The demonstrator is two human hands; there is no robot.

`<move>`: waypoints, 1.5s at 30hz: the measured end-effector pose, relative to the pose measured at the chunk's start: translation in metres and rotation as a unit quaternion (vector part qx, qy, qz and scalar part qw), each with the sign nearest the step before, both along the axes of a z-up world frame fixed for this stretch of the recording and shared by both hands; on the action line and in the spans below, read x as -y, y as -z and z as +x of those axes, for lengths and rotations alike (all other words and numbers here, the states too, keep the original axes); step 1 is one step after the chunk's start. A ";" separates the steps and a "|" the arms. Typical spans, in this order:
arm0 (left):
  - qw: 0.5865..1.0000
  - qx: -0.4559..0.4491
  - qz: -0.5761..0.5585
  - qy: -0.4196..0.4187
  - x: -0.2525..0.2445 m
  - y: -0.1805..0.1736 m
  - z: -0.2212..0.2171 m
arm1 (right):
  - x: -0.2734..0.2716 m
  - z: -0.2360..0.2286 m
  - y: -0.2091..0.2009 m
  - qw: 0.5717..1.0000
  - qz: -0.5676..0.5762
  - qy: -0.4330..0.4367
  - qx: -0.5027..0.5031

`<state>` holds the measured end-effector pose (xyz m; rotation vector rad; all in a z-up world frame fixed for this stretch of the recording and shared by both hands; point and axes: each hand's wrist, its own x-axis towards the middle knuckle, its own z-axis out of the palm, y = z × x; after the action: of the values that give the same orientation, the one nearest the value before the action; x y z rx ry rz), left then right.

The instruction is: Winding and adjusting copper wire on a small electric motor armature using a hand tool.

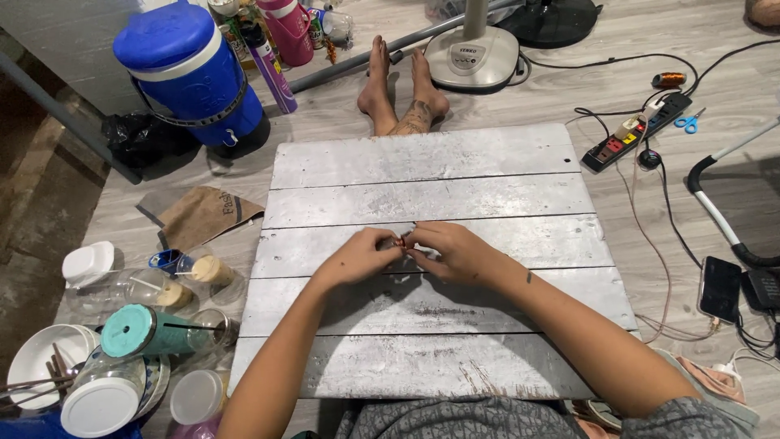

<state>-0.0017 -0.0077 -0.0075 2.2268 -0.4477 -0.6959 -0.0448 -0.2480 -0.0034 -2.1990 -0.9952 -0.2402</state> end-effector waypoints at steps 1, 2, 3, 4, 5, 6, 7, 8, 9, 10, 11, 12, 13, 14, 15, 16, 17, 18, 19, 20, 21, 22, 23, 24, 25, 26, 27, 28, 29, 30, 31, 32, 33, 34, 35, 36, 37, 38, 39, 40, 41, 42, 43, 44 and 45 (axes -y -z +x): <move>1.000 -0.005 -0.018 -0.018 -0.002 -0.004 0.002 | -0.001 0.000 -0.001 1.000 0.002 -0.003 0.003; 1.000 -0.005 -0.018 -0.019 -0.004 0.000 0.002 | -0.001 0.002 0.004 1.000 0.002 -0.004 0.003; 0.997 -0.021 -0.059 -0.039 -0.006 0.004 0.003 | -0.001 0.003 0.008 1.000 0.006 0.001 -0.010; 0.992 -0.038 -0.101 -0.058 -0.008 0.008 0.004 | 0.000 0.005 0.013 1.000 0.009 0.006 -0.023; 0.992 -0.037 -0.102 -0.060 -0.007 0.008 0.004 | 0.000 0.007 0.016 1.000 0.009 0.005 -0.023; 0.992 -0.028 -0.105 -0.064 -0.007 0.007 0.003 | 0.001 0.008 0.019 0.999 0.017 0.009 -0.032; 0.992 -0.017 -0.107 -0.068 -0.006 0.007 0.003 | 0.002 0.010 0.021 0.999 0.026 0.014 -0.041; 0.992 -0.016 -0.107 -0.068 -0.006 0.001 0.002 | 0.001 0.011 0.022 0.999 0.026 0.013 -0.040; 0.991 -0.008 -0.116 -0.063 -0.005 -0.004 0.001 | 0.001 0.012 0.023 0.997 0.041 0.018 -0.057; 0.990 0.001 -0.125 -0.057 -0.005 -0.008 -0.001 | 0.000 0.012 0.024 0.995 0.055 0.024 -0.074; 0.990 0.002 -0.125 -0.058 -0.004 -0.011 -0.003 | 0.000 0.012 0.022 0.996 0.055 0.023 -0.074; 0.990 0.007 -0.130 -0.047 -0.003 -0.013 -0.005 | -0.001 0.011 0.020 0.991 0.066 0.030 -0.109; 0.990 0.012 -0.134 -0.035 -0.002 -0.016 -0.006 | -0.001 0.010 0.018 0.986 0.077 0.038 -0.144; 0.990 0.013 -0.134 -0.035 -0.003 -0.008 -0.005 | 0.000 0.011 0.019 0.986 0.077 0.038 -0.144; 0.993 0.020 -0.119 -0.008 -0.003 0.000 -0.002 | 0.001 0.012 0.018 0.985 0.073 0.035 -0.149; 0.994 0.027 -0.104 0.019 -0.003 0.007 0.001 | 0.002 0.013 0.018 0.985 0.069 0.033 -0.155; 0.994 0.028 -0.105 0.019 -0.002 0.006 -0.001 | 0.003 0.014 0.015 0.985 0.069 0.033 -0.154; 0.995 0.016 -0.086 0.052 -0.002 0.004 -0.004 | 0.004 0.014 0.013 0.986 0.063 0.032 -0.149; 0.994 0.005 -0.067 0.084 -0.002 0.003 -0.007 | 0.004 0.014 0.011 0.987 0.058 0.029 -0.144; 0.994 0.006 -0.067 0.083 -0.001 0.005 -0.009 | 0.004 0.014 0.008 0.988 0.058 0.027 -0.143; 0.994 -0.001 -0.043 0.101 0.000 0.006 -0.011 | 0.005 0.014 0.006 0.988 0.043 0.028 -0.145; 0.993 -0.008 -0.019 0.120 0.002 0.008 -0.014 | 0.005 0.013 0.004 0.988 0.029 0.029 -0.146; 0.993 -0.008 -0.018 0.119 0.003 0.010 -0.015 | 0.005 0.014 0.009 0.988 0.029 0.028 -0.146; 0.994 -0.003 0.005 0.112 0.005 0.012 -0.016 | 0.004 0.015 0.013 0.989 0.036 0.021 -0.142; 0.994 0.004 0.028 0.106 0.007 0.014 -0.015 | 0.004 0.017 0.016 0.990 0.042 0.016 -0.137; 0.994 0.005 0.029 0.106 0.009 0.006 -0.016 | 0.005 0.017 0.015 0.990 0.042 0.016 -0.135; 0.995 0.019 0.041 0.088 0.010 0.000 -0.018 | 0.005 0.016 0.015 0.990 0.042 0.017 -0.130; 0.996 0.033 0.054 0.069 0.010 -0.006 -0.021 | 0.004 0.015 0.016 0.991 0.041 0.018 -0.126; 0.996 0.033 0.054 0.068 0.009 -0.007 -0.020 | 0.003 0.014 0.015 0.991 0.041 0.017 -0.126; 0.996 0.044 0.058 0.044 0.008 -0.009 -0.019 | 0.002 0.013 0.015 0.992 0.042 0.014 -0.122; 0.996 0.056 0.062 0.021 0.008 -0.010 -0.019 | 0.002 0.012 0.014 0.992 0.043 0.012 -0.117; 0.996 0.056 0.061 0.020 0.007 -0.009 -0.015 | 0.001 0.011 0.015 0.992 0.042 0.011 -0.117; 0.998 0.047 0.047 -0.002 0.005 -0.008 -0.011 | 0.000 0.011 0.015 0.992 0.040 0.019 -0.114; 0.998 0.038 0.033 -0.024 0.004 -0.007 -0.007 | -0.001 0.010 0.015 0.993 0.038 0.027 -0.112; 0.998 0.038 0.034 -0.024 0.003 -0.010 -0.008 | -0.001 0.011 0.016 0.993 0.039 0.027 -0.113; 0.999 0.030 0.026 -0.028 0.002 -0.013 -0.009 | 0.000 0.011 0.017 0.992 0.039 0.031 -0.117; 0.999 0.022 0.017 -0.032 0.001 -0.015 -0.010 | 0.001 0.012 0.017 0.991 0.038 0.035 -0.121; 0.999 0.022 0.017 -0.032 0.000 -0.014 -0.009 | 0.001 0.012 0.018 0.991 0.038 0.035 -0.122; 0.999 0.015 0.000 -0.041 -0.001 -0.012 -0.008 | 0.001 0.013 0.018 0.991 0.038 0.034 -0.126; 0.999 0.009 -0.016 -0.051 -0.002 -0.011 -0.007 | 0.001 0.013 0.019 0.990 0.039 0.033 -0.130; 0.999 0.009 -0.015 -0.049 -0.003 -0.010 -0.006 | 0.001 0.012 0.018 0.990 0.040 0.034 -0.130; 0.998 0.007 -0.016 -0.056 -0.004 -0.009 -0.005 | 0.001 0.012 0.017 0.990 0.038 0.035 -0.131; 0.998 0.005 -0.017 -0.063 -0.004 -0.007 -0.005 | 0.001 0.011 0.016 0.990 0.035 0.034 -0.133; 0.998 0.005 -0.017 -0.062 -0.003 -0.009 -0.005 | 0.001 0.012 0.017 0.990 0.035 0.035 -0.132; 0.997 0.008 -0.028 -0.072 -0.003 -0.009 -0.006 | 0.001 0.012 0.017 0.990 0.034 0.037 -0.134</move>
<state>-0.0076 -0.0050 0.0017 2.1884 -0.3076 -0.5837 -0.0331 -0.2487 -0.0209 -2.1400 -0.7492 -0.0099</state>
